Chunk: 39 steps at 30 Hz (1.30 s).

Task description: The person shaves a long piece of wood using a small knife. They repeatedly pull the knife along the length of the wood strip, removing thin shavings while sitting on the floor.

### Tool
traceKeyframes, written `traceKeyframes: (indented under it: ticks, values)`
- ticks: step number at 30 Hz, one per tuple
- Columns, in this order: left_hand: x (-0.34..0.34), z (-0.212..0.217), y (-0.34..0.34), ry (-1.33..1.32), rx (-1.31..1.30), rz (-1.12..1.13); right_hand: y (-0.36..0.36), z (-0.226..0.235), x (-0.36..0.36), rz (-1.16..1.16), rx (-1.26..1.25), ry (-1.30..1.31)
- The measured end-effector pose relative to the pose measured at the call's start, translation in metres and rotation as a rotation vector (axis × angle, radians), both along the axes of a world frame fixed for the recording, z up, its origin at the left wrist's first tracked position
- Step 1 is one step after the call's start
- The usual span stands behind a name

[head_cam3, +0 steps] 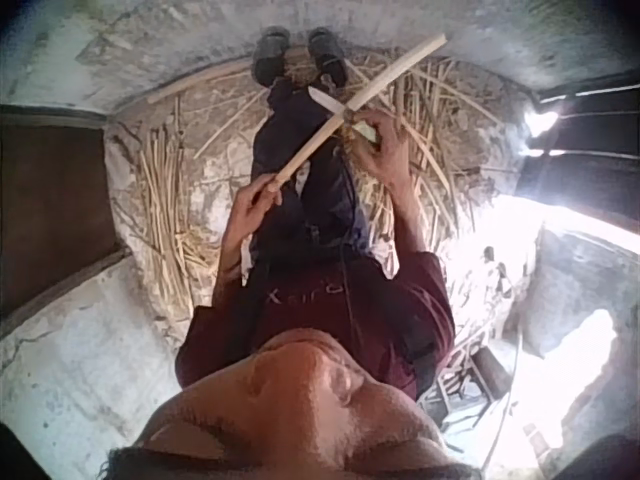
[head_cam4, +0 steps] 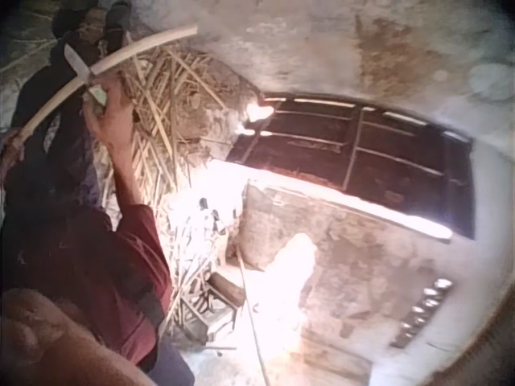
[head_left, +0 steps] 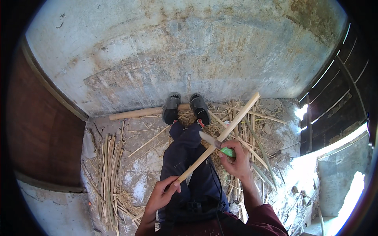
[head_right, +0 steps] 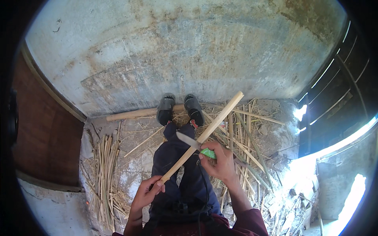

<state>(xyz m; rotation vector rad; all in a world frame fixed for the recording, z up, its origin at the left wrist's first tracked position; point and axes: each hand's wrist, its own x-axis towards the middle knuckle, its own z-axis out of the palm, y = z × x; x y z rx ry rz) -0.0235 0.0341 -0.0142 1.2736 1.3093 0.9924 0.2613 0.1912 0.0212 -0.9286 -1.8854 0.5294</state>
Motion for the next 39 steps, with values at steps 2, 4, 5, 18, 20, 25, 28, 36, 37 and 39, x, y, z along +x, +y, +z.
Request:
traceKeyframes:
  ticks: [2,4,5,18,20,25,28,36,37,39]
  values:
    - [0.002,-0.001,-0.002,-0.032,-0.038,0.022,-0.005,-0.001,-0.004,0.066,0.001,-0.061]
    - [0.006,0.000,0.000,-0.024,0.009,0.011,-0.006,-0.007,-0.010,0.092,0.048,-0.002]
    - [0.008,0.000,0.001,-0.024,0.009,0.015,-0.009,-0.011,-0.009,0.126,0.073,-0.060]
    - [0.024,0.008,0.003,-0.089,-0.027,0.096,-0.029,-0.019,-0.027,0.216,0.158,-0.188]
    - [0.024,0.008,0.003,-0.061,-0.012,0.108,-0.024,-0.017,-0.023,0.183,0.163,-0.168]
    - [0.024,0.009,0.001,-0.079,0.035,0.179,-0.015,-0.012,-0.014,0.009,0.121,-0.064]
    - [0.026,0.010,0.001,-0.125,-0.032,0.243,-0.018,-0.018,-0.016,0.069,0.126,-0.072]
    - [0.028,0.013,0.006,-0.098,-0.027,0.265,-0.039,-0.020,-0.028,0.269,0.127,-0.154]
    - [0.028,0.015,0.006,-0.089,-0.025,0.265,-0.040,-0.017,-0.028,0.268,0.127,-0.155]
    - [0.030,0.012,0.007,-0.083,0.021,0.271,-0.041,-0.009,-0.028,0.241,0.152,-0.171]
